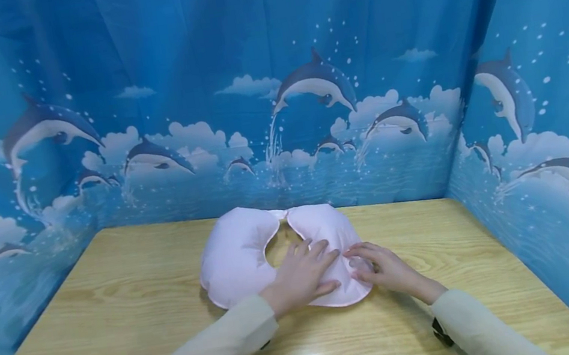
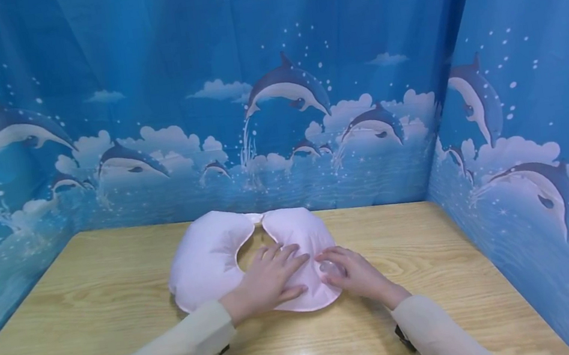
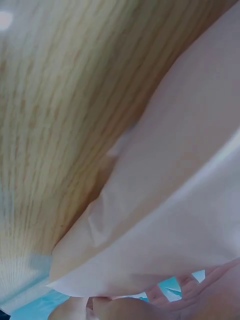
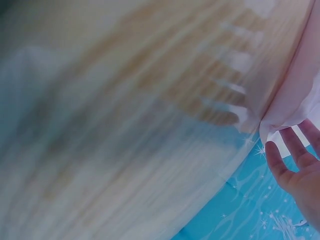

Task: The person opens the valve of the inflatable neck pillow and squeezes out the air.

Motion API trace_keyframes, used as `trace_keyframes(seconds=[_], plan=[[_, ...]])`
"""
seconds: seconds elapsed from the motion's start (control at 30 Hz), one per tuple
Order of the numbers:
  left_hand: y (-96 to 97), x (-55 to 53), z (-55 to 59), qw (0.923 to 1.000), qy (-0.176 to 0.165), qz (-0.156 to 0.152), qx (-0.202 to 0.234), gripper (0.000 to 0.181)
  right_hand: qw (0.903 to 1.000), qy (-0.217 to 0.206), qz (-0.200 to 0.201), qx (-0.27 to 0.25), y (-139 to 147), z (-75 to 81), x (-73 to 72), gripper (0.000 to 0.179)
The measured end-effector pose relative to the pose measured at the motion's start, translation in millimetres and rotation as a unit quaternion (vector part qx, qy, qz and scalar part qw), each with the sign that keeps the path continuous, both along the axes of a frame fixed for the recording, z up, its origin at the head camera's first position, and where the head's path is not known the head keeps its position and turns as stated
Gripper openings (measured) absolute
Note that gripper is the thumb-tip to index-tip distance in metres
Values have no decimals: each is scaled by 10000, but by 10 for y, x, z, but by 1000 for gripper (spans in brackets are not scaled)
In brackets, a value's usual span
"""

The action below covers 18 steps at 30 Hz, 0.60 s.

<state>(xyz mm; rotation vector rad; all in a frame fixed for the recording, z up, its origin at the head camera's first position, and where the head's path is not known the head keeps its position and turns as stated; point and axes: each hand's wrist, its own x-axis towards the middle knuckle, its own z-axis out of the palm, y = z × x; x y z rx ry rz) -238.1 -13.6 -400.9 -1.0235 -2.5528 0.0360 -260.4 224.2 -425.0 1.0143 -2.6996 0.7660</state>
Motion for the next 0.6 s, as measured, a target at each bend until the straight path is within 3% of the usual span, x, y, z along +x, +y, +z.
trace_keyframes(seconds=[0.2, 0.6], plan=[[40, -11, -35, 9998, 6, 107, -144, 55, 10000, 23, 17, 49, -7, -7, -9, 37], [61, -53, -122, 9996, -12, 222, -178, 48, 9991, -342, -70, 229, 3, 21, -12, 36]])
